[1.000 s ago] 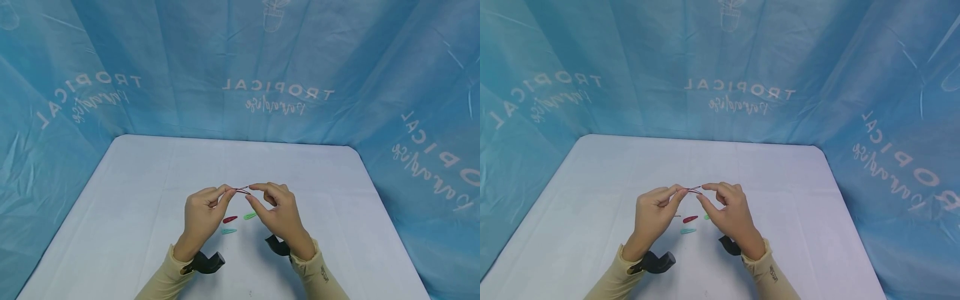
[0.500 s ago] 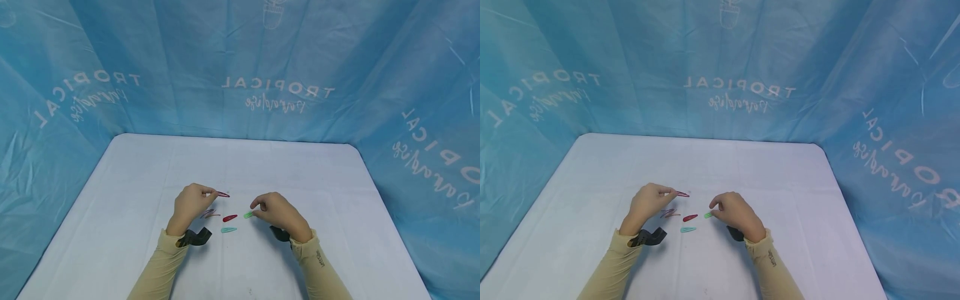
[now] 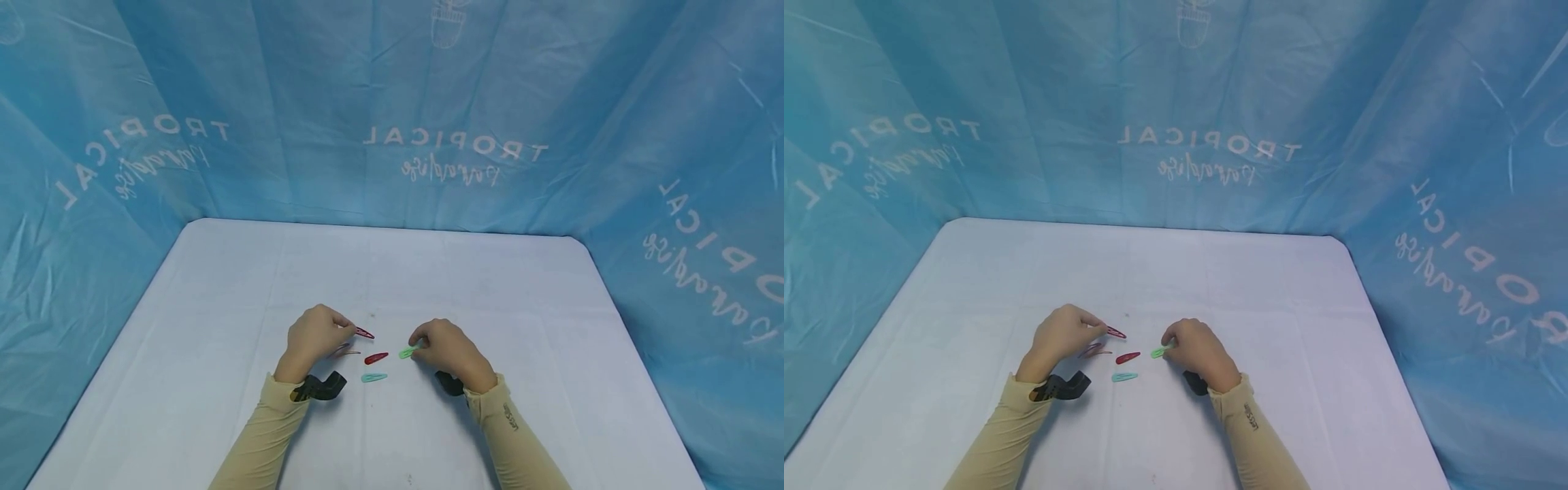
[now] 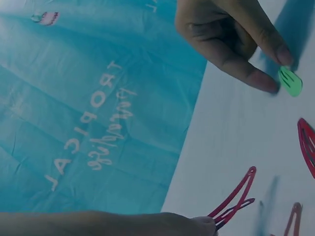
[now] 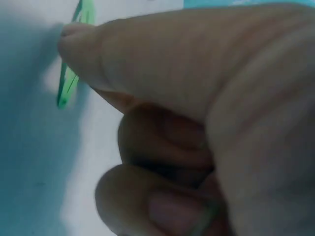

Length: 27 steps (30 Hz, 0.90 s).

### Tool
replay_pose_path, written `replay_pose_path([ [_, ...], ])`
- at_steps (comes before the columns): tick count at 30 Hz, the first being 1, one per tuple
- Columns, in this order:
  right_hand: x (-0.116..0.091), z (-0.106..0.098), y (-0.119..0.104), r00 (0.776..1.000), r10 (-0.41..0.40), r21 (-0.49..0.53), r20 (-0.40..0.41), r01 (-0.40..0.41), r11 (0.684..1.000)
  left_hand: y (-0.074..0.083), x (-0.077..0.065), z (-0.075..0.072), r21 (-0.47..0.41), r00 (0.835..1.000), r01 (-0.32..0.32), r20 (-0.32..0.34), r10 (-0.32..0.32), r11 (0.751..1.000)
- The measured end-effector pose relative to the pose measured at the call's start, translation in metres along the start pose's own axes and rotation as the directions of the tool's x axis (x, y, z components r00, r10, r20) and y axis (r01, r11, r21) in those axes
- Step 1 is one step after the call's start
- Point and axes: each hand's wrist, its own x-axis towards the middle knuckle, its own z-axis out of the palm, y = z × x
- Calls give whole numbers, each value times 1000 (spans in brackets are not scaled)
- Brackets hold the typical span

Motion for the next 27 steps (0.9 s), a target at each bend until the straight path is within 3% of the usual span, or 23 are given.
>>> replay_pose_path([
  [11, 2, 1, 2, 999, -16, -20, -35, 15, 1000, -4, 2, 2, 56, 998, 58, 21, -59, 997],
  [21, 0, -1, 5, 1000, -16, 28, -12, 16, 999, -2, 2, 1, 73, 996, 89, 16, -90, 993],
  [24, -1, -4, 3, 997, -64, -10, -44, 64, 998, -2, 1, -1, 53, 997, 77, 4, -78, 996],
  [27, -4, -12, -2, 988, -116, -31, -100, 114, 993, 0, -1, -4, 24, 999, 27, -31, -26, 999],
])
